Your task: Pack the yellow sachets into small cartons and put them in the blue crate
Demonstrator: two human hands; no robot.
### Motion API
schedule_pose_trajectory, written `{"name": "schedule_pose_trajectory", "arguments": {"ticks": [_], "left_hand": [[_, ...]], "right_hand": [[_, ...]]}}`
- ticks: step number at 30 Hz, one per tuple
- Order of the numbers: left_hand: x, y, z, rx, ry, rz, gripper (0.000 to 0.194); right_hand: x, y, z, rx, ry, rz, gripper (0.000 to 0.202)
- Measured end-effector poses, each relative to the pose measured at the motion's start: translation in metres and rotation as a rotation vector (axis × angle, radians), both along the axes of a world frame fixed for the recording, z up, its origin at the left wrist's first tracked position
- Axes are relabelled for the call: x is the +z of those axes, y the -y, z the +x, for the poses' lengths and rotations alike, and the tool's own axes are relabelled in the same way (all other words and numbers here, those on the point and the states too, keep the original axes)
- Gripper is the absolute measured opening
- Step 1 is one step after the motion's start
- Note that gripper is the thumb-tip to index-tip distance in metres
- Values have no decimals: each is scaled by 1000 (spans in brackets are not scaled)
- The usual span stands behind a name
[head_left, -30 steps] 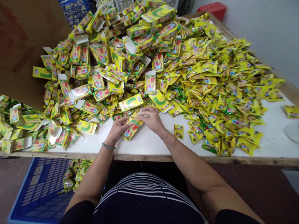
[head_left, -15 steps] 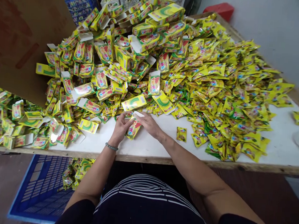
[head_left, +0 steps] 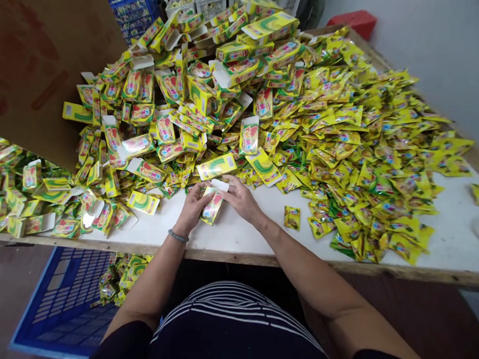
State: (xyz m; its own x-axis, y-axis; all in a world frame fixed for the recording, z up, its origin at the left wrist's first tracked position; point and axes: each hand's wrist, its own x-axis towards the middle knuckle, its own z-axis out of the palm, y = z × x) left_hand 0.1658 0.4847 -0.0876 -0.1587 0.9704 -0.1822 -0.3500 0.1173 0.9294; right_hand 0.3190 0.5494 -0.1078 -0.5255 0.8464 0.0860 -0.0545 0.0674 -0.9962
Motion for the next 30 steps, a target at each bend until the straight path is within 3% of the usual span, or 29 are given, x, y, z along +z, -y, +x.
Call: {"name": "schedule_pose_trajectory", "arguments": {"ticks": [6,15,19,23,30], "left_hand": [[-3,1,-4,87,-65,-26,56],[0,0,-3,72,-127,-71,51],[0,1,-4,45,-129,-47,48],[0,3,-5,60,-115,-26,45],[-1,5,-7,87,-78,-32,48]], "right_hand": [[7,-1,5,-23,123,151,27],[-4,-4,2,-70,14,-78,32],[-6,-9,9,-13,11,-131,33],[-1,-5,14,56,47,-9,28],[-2,13,11,22,130,423,30]]}}
